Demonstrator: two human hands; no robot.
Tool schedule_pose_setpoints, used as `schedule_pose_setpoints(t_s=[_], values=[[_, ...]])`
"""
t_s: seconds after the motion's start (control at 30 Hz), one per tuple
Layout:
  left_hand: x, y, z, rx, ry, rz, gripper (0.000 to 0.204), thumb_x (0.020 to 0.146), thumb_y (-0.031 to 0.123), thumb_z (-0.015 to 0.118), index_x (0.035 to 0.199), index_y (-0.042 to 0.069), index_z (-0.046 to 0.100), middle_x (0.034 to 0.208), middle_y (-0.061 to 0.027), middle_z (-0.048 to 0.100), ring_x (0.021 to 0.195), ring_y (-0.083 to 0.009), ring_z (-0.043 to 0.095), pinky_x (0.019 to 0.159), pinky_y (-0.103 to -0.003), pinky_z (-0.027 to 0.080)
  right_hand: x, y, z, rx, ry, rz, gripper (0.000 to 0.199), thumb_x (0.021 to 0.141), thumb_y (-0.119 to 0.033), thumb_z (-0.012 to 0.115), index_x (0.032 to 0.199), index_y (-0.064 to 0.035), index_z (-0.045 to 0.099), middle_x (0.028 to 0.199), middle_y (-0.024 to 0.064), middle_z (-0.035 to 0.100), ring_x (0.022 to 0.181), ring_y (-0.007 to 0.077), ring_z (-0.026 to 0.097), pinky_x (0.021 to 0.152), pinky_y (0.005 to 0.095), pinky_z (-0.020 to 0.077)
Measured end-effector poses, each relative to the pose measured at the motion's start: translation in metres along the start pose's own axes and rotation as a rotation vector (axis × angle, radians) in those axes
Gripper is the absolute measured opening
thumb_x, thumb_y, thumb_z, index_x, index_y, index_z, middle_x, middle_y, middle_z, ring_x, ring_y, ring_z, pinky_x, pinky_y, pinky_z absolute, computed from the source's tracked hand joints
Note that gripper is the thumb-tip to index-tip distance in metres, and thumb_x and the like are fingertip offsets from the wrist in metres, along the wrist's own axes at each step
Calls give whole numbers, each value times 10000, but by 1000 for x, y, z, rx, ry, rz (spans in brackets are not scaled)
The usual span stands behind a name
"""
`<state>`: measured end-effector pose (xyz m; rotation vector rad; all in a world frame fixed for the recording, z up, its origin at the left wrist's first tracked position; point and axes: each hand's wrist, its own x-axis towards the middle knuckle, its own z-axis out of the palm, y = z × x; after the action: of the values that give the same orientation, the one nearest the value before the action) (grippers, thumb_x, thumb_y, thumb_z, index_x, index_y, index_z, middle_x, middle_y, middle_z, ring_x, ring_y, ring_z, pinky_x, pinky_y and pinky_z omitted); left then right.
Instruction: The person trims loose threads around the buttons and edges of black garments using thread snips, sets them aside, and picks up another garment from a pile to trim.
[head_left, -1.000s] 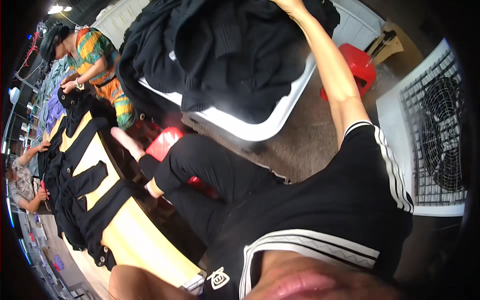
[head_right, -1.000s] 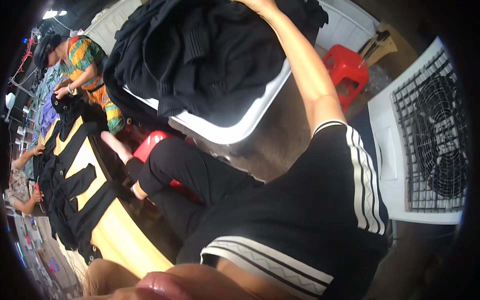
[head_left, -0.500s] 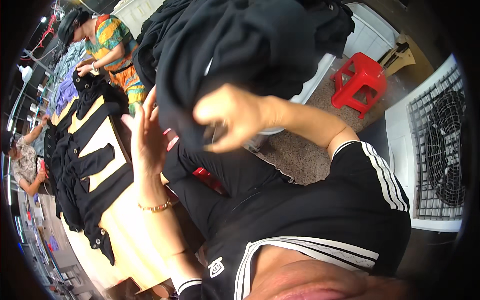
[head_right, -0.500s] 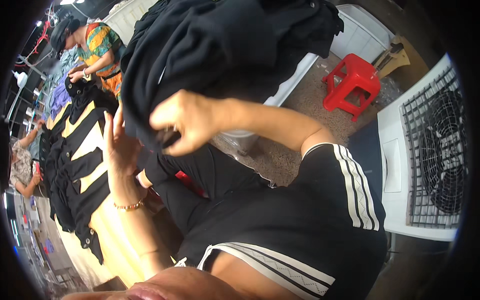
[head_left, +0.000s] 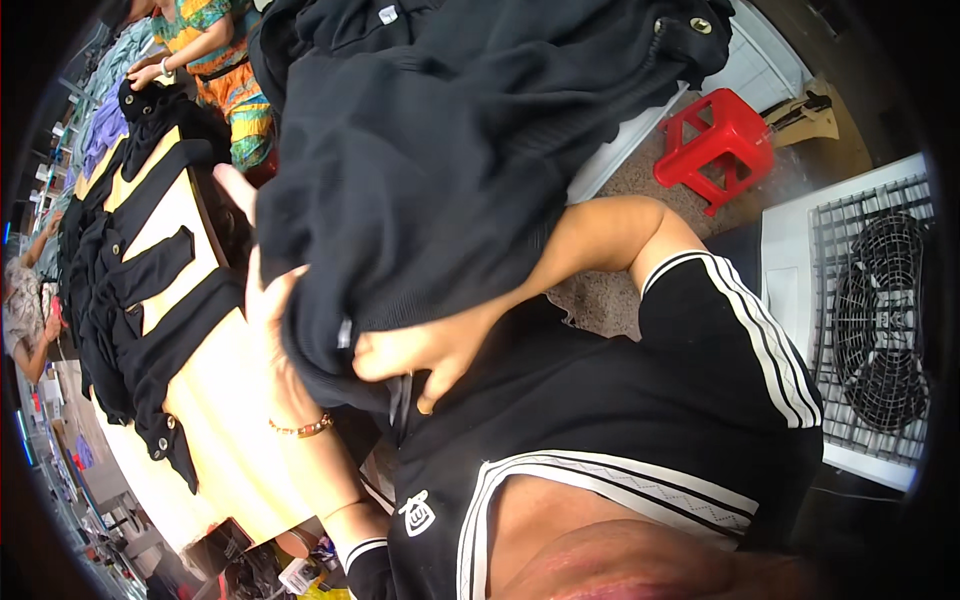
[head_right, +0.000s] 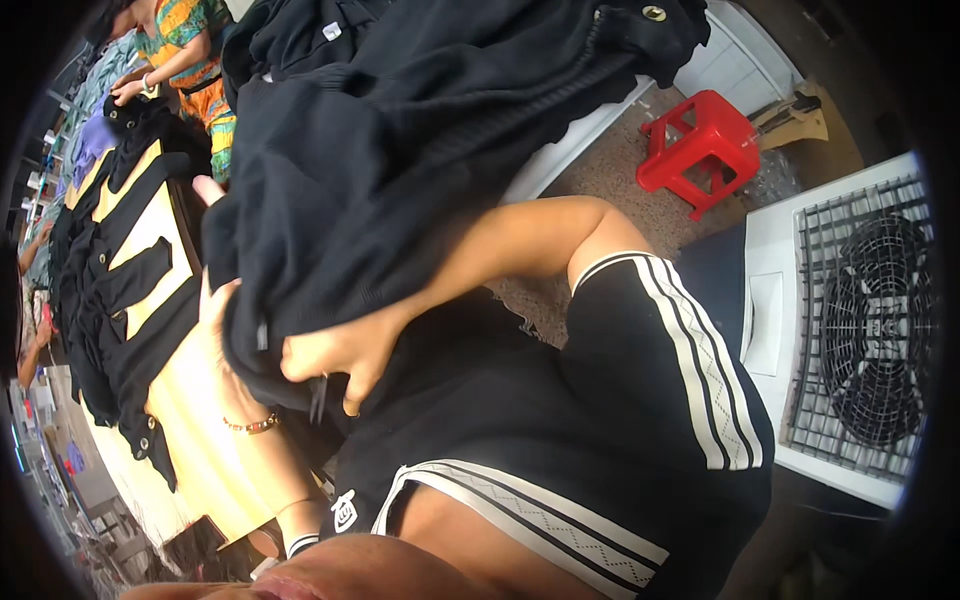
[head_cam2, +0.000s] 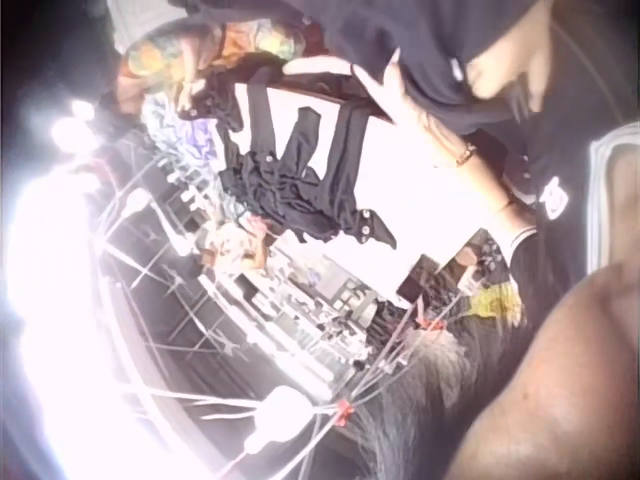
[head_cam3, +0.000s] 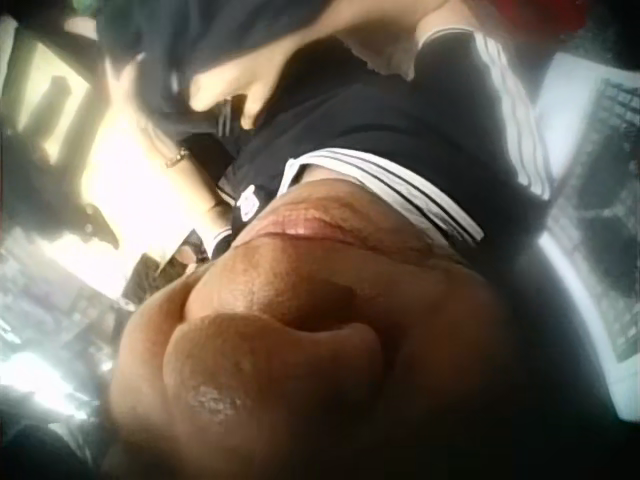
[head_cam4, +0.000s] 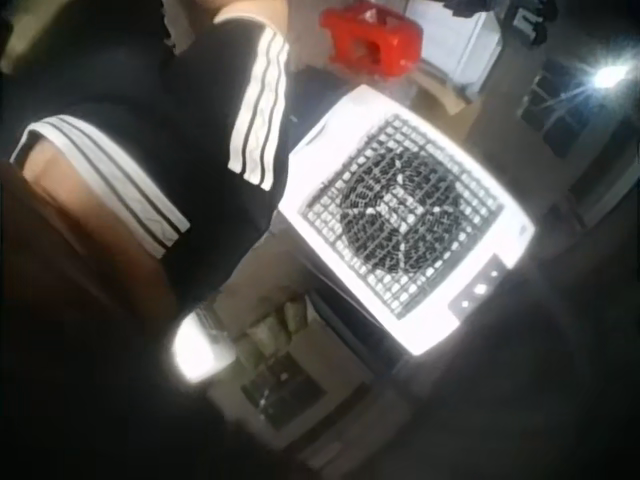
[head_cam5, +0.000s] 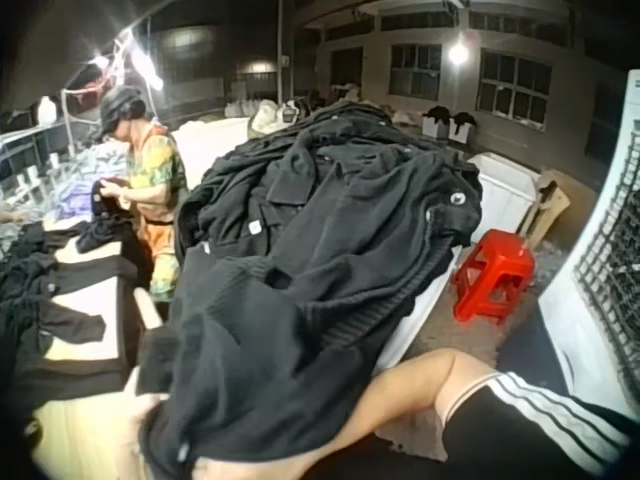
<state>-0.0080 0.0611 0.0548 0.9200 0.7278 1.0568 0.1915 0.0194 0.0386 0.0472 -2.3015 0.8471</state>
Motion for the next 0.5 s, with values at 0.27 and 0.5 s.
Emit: schedule_pose_setpoints(t_s=[0.27, 0.5], values=[[-50, 35, -62, -326, 662, 30, 366, 897, 247, 668, 1145, -22, 661, 1171, -160, 687, 1100, -262, 635, 1021, -376, 488, -51, -114, -135, -295, 204, 323, 542, 704, -228, 890, 1158, -26, 673, 1017, 120, 698, 850, 197, 695, 696, 318, 566], [-119, 9, -113, 310, 918, 142, 339, 904, 181, 632, 1186, -8, 642, 1152, -154, 689, 1125, -240, 622, 1027, -364, 469, -125, -79, -161, -1368, 589, 865, 558, 713, -333, 863, 1213, -160, 688, 1122, 53, 681, 956, 234, 692, 813, 338, 561]])
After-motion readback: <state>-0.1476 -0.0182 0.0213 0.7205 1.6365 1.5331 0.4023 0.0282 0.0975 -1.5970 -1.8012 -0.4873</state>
